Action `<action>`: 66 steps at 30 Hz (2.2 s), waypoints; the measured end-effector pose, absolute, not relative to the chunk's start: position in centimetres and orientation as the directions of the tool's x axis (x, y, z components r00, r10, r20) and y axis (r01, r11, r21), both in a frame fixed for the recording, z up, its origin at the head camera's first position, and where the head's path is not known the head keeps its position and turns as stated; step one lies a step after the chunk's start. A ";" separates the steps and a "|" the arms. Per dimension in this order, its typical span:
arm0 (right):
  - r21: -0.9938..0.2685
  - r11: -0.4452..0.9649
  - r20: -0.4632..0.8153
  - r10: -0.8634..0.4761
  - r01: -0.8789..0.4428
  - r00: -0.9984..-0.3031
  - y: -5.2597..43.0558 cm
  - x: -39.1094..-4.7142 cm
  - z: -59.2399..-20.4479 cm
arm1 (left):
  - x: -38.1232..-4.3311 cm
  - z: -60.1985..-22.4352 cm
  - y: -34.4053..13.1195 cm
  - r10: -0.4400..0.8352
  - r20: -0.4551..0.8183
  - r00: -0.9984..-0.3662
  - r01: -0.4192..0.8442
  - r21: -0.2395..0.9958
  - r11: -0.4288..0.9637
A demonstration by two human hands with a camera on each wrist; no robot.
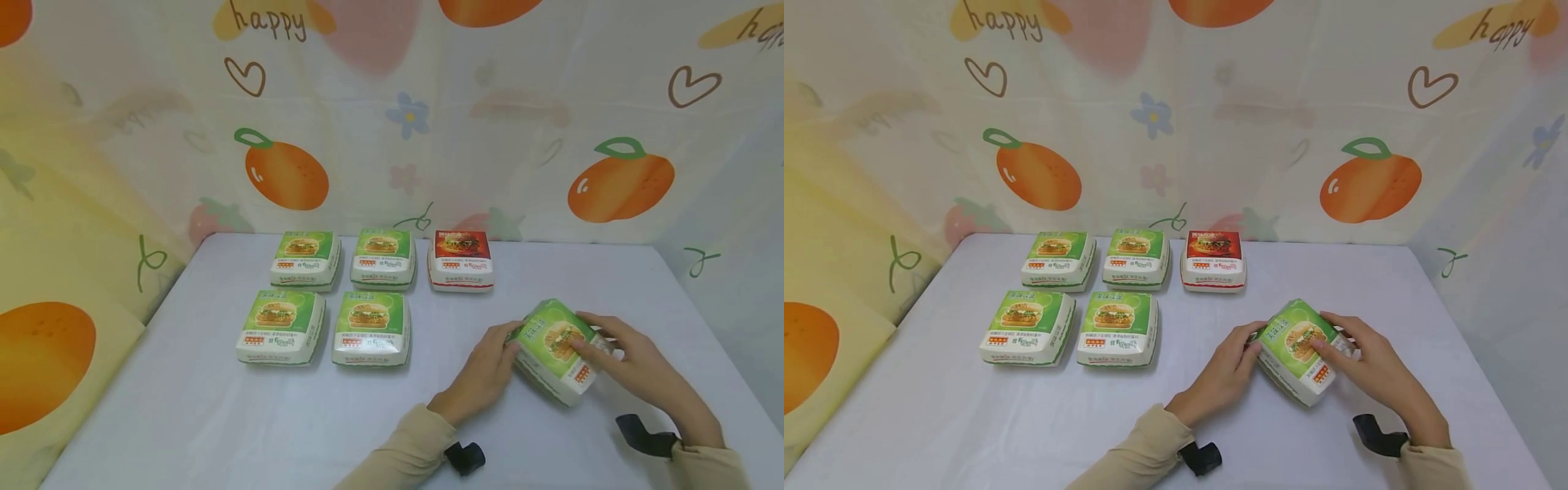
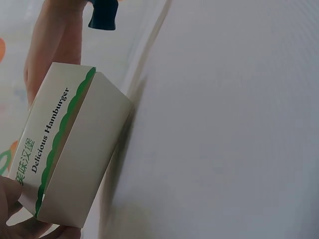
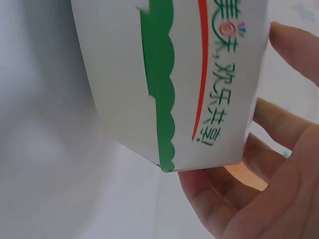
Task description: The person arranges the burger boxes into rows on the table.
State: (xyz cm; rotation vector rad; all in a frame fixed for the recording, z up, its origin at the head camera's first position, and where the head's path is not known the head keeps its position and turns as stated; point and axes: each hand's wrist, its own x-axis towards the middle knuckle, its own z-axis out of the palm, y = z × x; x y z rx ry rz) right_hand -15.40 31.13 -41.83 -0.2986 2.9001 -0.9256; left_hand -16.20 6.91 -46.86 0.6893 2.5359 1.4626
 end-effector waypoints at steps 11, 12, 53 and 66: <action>-0.623 0.774 -0.099 -0.219 -0.111 -0.971 30.0 -15.2 -42.1 | -16.8 -47.0 5.1 0.415 0.094 -0.905 0.284 0.861 0.422; -0.627 0.771 -0.104 -0.221 -0.109 -0.970 30.0 -15.2 -42.2 | -16.8 -47.0 5.0 0.414 0.087 -0.906 0.276 0.863 0.424; -0.727 0.668 -0.076 -0.309 -0.159 -0.948 27.0 -15.8 -42.3 | -17.3 -46.9 3.8 0.140 0.036 -0.989 0.066 0.975 0.214; -0.736 0.657 -0.076 -0.324 -0.167 -0.943 25.3 -16.1 -42.7 | -17.5 -46.1 3.4 -0.015 0.004 -1.000 0.002 0.989 0.145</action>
